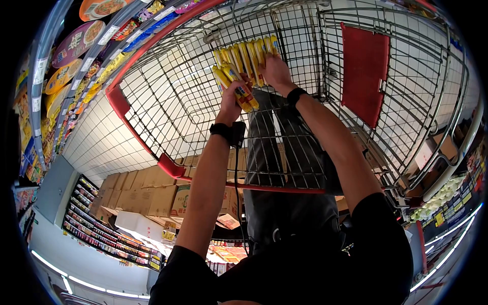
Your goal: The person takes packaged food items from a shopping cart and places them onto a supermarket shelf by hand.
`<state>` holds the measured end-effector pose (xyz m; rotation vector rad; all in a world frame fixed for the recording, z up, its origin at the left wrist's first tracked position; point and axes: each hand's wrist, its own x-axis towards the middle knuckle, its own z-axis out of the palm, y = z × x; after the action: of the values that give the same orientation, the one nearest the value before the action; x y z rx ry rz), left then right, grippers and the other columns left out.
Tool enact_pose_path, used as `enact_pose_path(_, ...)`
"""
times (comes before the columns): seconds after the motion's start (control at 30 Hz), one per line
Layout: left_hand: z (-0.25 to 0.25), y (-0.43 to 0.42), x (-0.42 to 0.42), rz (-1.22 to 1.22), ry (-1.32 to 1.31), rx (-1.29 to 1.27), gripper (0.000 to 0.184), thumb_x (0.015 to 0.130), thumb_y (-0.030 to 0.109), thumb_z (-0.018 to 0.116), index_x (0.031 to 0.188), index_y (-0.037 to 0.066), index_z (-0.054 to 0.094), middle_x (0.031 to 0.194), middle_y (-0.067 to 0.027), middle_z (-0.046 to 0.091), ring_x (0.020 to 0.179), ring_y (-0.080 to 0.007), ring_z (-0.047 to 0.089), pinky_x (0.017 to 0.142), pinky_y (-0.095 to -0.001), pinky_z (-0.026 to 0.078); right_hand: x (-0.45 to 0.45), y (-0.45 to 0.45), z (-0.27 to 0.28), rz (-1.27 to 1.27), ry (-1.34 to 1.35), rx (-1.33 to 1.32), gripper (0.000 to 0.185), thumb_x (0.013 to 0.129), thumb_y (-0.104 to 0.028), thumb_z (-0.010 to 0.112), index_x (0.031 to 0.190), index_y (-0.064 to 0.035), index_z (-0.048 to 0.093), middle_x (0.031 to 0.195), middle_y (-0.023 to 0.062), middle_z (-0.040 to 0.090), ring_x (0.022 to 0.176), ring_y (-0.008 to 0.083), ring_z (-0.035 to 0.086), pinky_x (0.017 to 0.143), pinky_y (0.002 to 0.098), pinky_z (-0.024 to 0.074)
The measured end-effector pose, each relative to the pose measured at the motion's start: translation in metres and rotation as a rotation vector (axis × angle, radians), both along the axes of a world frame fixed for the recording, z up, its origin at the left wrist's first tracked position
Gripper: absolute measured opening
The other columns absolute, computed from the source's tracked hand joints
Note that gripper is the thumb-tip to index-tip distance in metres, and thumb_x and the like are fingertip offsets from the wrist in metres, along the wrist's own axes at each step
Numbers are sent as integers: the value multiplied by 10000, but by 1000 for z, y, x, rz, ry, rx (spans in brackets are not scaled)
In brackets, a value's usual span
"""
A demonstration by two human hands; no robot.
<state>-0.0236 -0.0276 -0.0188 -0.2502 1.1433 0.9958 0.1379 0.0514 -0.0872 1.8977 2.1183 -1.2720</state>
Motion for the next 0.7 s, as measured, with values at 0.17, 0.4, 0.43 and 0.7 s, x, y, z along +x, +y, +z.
enact_pose_path(0.17,-5,-3,3,14,39,-25,286,825,130,634,1098,60,589,927,-32,630,873,-181,598,726,-317,508,2,4,29,-81,221,-158,300,833,-245,672,890,36,583,759,145,658,684,285,661,633,391,531)
enact_pose_path(0.4,-11,-7,3,-20,9,-102,282,843,164,629,1094,48,575,891,-54,616,715,-172,597,654,-304,506,-2,-3,81,88,420,-280,304,788,-231,732,873,18,579,724,111,617,655,201,624,612,340,508)
enact_pose_path(0.43,-9,-7,3,-21,11,-100,282,843,164,629,1094,48,575,891,-54,616,715,-172,597,654,-304,506,-4,-3,84,104,416,-270,301,787,-231,737,867,11,576,731,111,618,658,201,625,609,341,507)
enact_pose_path(0.7,0,0,5,-53,55,-11,320,857,142,663,1144,52,553,988,-59,624,828,-190,646,713,-334,566,-6,-9,82,29,494,-298,201,860,-135,712,923,9,588,735,50,615,642,122,583,603,278,498)
